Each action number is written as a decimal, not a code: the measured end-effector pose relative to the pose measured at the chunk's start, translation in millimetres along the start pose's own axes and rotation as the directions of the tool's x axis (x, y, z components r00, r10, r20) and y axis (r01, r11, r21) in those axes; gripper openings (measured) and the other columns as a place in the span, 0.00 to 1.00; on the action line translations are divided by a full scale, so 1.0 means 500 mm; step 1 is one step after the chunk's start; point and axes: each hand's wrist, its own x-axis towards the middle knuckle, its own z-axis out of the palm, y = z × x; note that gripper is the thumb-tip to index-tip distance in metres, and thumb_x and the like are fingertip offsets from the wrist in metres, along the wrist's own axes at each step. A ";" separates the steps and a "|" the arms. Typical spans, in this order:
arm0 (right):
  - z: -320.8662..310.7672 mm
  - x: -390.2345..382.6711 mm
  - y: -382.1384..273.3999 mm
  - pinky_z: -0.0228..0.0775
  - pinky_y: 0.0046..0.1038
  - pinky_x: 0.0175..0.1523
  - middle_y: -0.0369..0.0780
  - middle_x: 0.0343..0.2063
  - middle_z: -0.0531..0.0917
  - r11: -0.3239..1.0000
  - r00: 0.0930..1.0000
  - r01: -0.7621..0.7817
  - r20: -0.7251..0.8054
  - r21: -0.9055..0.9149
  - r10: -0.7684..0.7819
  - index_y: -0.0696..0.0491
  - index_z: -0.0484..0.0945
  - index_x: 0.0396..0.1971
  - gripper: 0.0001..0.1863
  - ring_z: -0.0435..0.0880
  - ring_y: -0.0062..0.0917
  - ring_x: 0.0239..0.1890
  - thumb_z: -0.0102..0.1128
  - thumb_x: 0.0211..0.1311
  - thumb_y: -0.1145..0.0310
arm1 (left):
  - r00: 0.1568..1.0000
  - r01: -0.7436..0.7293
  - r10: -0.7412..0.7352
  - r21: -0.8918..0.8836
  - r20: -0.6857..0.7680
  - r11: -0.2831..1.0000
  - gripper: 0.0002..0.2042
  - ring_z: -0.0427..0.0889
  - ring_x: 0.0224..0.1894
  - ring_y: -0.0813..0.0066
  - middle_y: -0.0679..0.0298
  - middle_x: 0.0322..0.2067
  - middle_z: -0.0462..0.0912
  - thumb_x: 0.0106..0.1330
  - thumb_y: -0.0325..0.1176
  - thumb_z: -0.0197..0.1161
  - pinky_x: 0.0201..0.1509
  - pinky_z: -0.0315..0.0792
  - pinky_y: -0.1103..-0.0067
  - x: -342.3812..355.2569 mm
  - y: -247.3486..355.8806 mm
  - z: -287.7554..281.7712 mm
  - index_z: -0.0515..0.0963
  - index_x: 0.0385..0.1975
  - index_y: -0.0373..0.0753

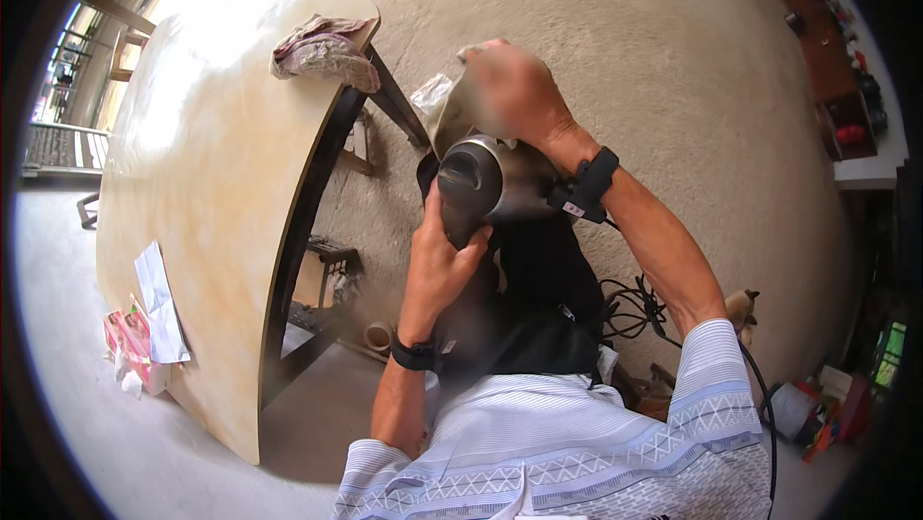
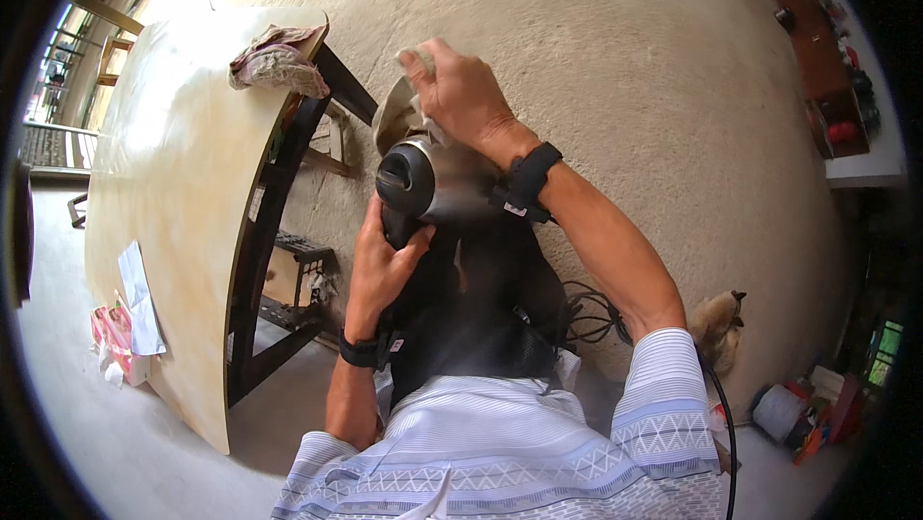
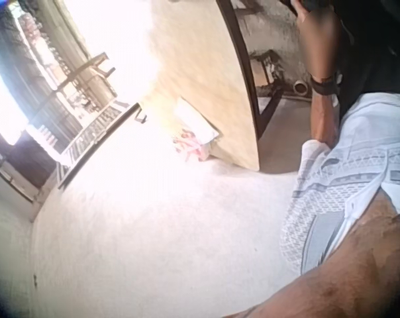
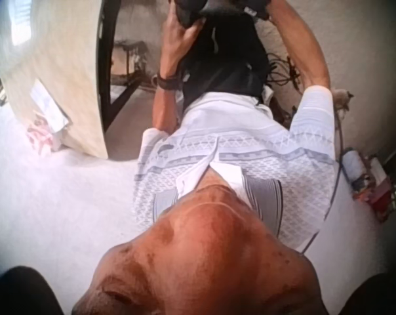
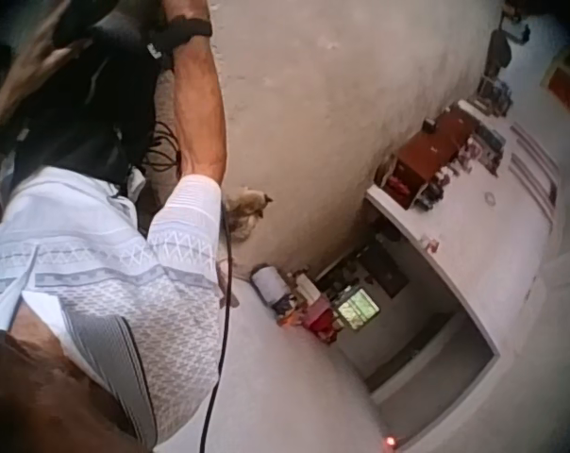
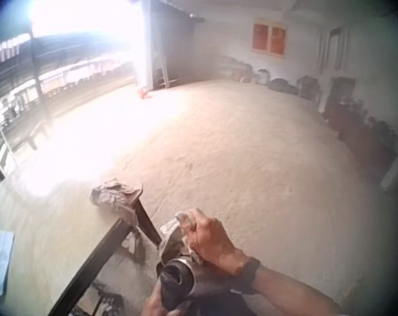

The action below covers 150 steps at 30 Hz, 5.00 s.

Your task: Wiping and cleaning the exterior surface of an electric kettle with a cloth.

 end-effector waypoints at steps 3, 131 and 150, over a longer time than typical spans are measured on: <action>-0.022 0.011 0.047 0.82 0.37 0.40 0.45 0.27 0.88 0.970 0.972 -0.219 -0.063 0.108 0.227 0.56 0.84 0.49 0.26 0.90 0.33 0.30 0.54 0.82 0.45 | 0.999 0.038 -0.039 -0.055 -0.015 0.998 0.38 0.87 0.54 0.59 0.52 0.53 0.87 0.65 0.23 0.73 0.62 0.78 0.69 -0.004 -0.017 -0.001 0.62 0.75 0.32; 0.074 -0.117 -0.080 0.73 0.45 0.63 0.47 0.56 0.82 0.831 0.851 0.435 -0.143 -0.348 -0.505 0.53 0.77 0.65 0.28 0.81 0.45 0.57 0.66 0.73 0.52 | 0.948 0.276 -0.253 -0.893 0.193 0.355 0.19 0.74 0.35 0.82 0.70 0.36 0.75 0.85 0.51 0.56 0.43 0.74 0.78 0.059 0.011 -0.008 0.76 0.51 0.39; -0.020 -0.056 0.083 0.81 0.48 0.55 0.54 0.43 0.90 0.980 0.980 -0.082 -0.193 -0.179 0.047 0.58 0.84 0.50 0.24 0.89 0.52 0.48 0.59 0.77 0.50 | 0.945 0.221 -0.300 -0.928 0.129 0.299 0.15 0.78 0.34 0.77 0.65 0.37 0.77 0.84 0.46 0.59 0.55 0.79 0.69 0.047 0.014 0.021 0.74 0.51 0.39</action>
